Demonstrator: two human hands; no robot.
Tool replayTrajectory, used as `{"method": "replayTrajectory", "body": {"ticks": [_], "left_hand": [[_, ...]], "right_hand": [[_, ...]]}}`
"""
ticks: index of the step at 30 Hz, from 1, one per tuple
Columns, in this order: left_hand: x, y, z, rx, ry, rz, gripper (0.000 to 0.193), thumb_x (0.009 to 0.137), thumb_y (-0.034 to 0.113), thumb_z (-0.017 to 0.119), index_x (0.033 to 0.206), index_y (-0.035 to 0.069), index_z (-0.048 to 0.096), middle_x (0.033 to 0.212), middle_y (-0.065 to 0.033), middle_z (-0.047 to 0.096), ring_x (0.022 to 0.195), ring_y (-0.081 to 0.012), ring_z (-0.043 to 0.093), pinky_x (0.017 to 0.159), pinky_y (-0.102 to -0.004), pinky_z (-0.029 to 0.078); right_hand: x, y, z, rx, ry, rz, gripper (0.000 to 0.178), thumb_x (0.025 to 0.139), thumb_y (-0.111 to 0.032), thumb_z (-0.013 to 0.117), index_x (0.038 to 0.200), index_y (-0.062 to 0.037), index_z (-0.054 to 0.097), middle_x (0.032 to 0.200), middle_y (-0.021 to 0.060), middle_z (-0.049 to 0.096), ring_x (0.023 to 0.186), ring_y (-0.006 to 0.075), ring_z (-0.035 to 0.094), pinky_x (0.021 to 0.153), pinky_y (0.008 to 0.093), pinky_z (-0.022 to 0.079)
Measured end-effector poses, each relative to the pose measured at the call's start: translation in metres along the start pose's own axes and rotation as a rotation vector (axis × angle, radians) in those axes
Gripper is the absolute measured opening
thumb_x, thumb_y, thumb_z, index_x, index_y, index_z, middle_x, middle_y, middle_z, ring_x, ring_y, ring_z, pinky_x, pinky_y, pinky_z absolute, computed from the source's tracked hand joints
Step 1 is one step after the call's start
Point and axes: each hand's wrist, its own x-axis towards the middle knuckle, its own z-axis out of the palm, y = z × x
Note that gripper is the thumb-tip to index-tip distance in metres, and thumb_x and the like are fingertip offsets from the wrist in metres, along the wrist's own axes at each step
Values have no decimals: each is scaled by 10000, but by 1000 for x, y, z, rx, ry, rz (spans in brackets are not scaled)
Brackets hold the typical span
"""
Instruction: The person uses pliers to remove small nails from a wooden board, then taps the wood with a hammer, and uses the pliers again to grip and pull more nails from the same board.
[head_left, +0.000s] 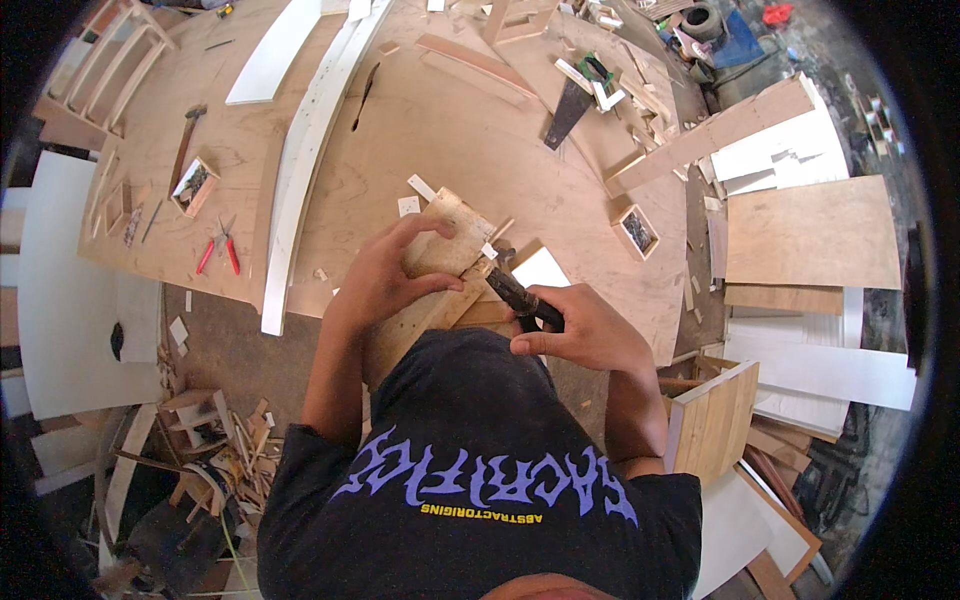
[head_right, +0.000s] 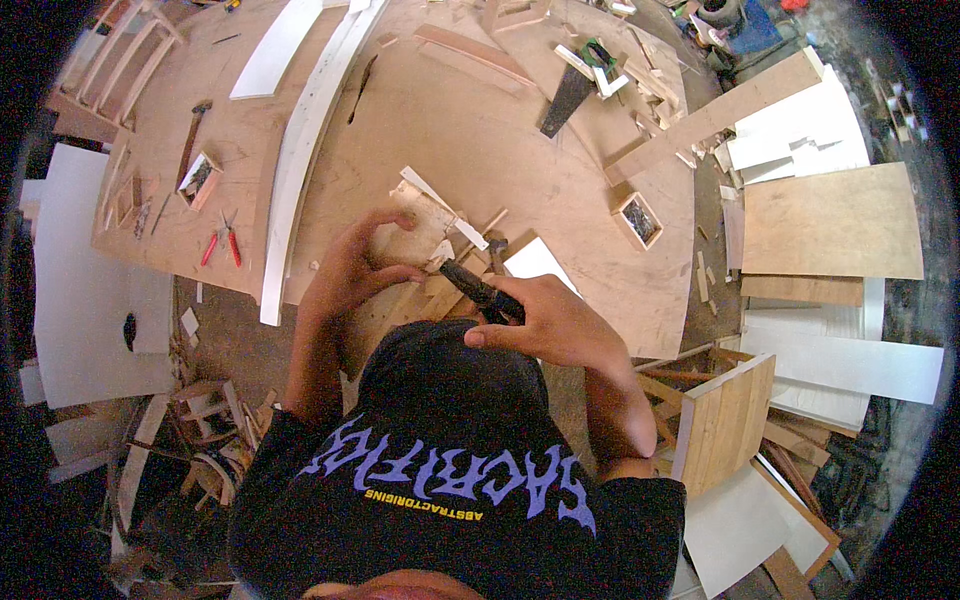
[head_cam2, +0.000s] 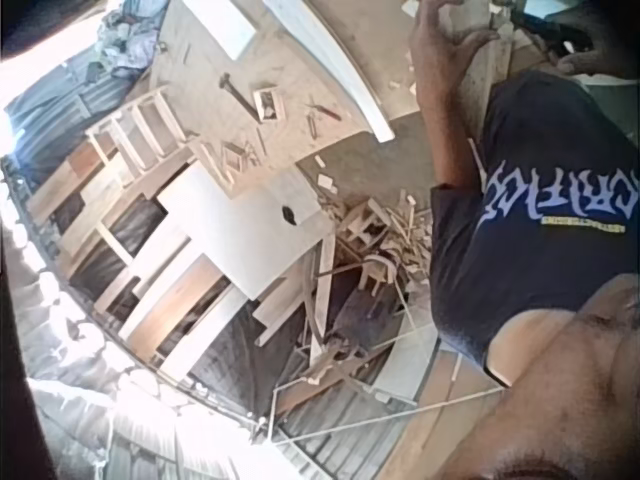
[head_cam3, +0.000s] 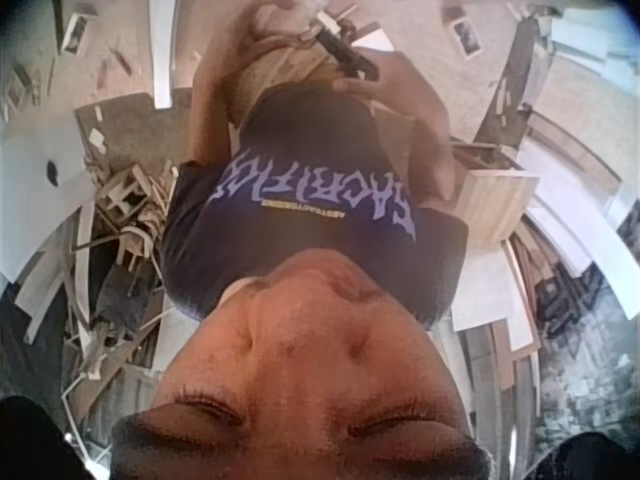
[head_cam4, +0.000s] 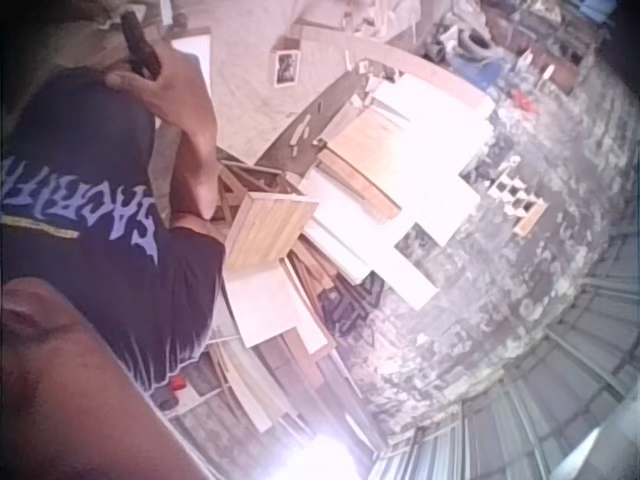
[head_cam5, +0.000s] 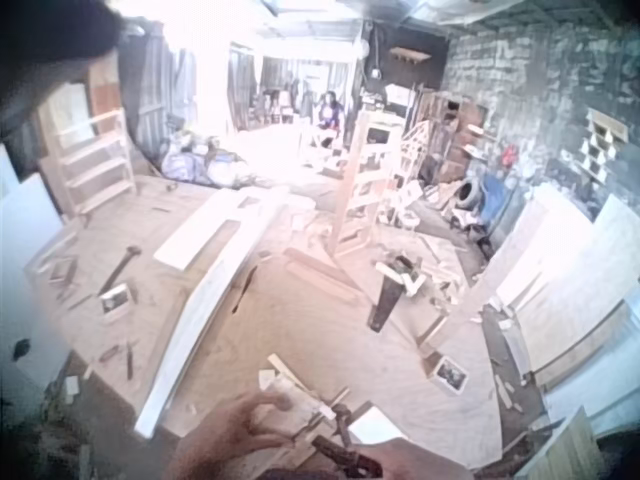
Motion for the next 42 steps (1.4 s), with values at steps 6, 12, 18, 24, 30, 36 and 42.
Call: {"method": "replayTrajectory", "body": {"ticks": [6,12,18,24,30,36,42], "left_hand": [[-1,2,1,18,-32,-41,602,704,259,909,1204,102,613,1185,-112,692,1142,-322,652,967,-410,502],[-5,2,1,83,-44,-32,602,712,296,904,1207,110,616,1195,-119,683,1135,-327,653,950,-420,507],[-16,-6,6,119,-64,91,630,706,388,902,1221,133,645,1493,-200,443,1329,-403,505,1041,-476,462],[-25,-11,34,-116,57,261,549,715,394,887,1186,172,710,1580,-205,336,1489,-406,306,1192,-508,302],[-16,7,27,-137,-19,345,372,698,271,894,1025,152,760,1585,-217,315,1475,-417,319,1174,-500,318],[-13,16,29,-3,5,335,306,718,251,878,962,122,745,1546,-214,337,1409,-421,393,1119,-484,381],[-20,18,37,28,97,217,304,731,282,866,954,114,744,1471,-220,388,1342,-402,463,1048,-465,441]], "right_hand": [[-2,6,3,-38,-8,-6,454,844,-432,803,1041,-37,699,767,66,694,679,146,623,656,303,479],[-5,0,9,-114,31,-25,417,968,-418,654,1115,-29,635,749,208,644,701,371,640,642,439,478],[-12,8,16,-320,49,-146,380,991,-385,624,1185,-58,608,903,211,664,848,384,658,750,471,506],[-16,-13,8,71,-258,17,435,1017,-395,590,1303,-67,580,942,160,689,886,298,673,802,412,518],[-20,-8,7,103,-253,3,455,1020,-405,589,1282,-34,585,928,131,696,825,242,668,773,397,523],[-25,-5,14,-92,-42,-116,327,980,-324,673,1023,-20,560,724,106,548,628,233,531,611,357,436],[-27,-2,37,-543,455,-87,294,949,-268,704,980,-12,561,838,208,614,738,356,596,681,420,460]]}}
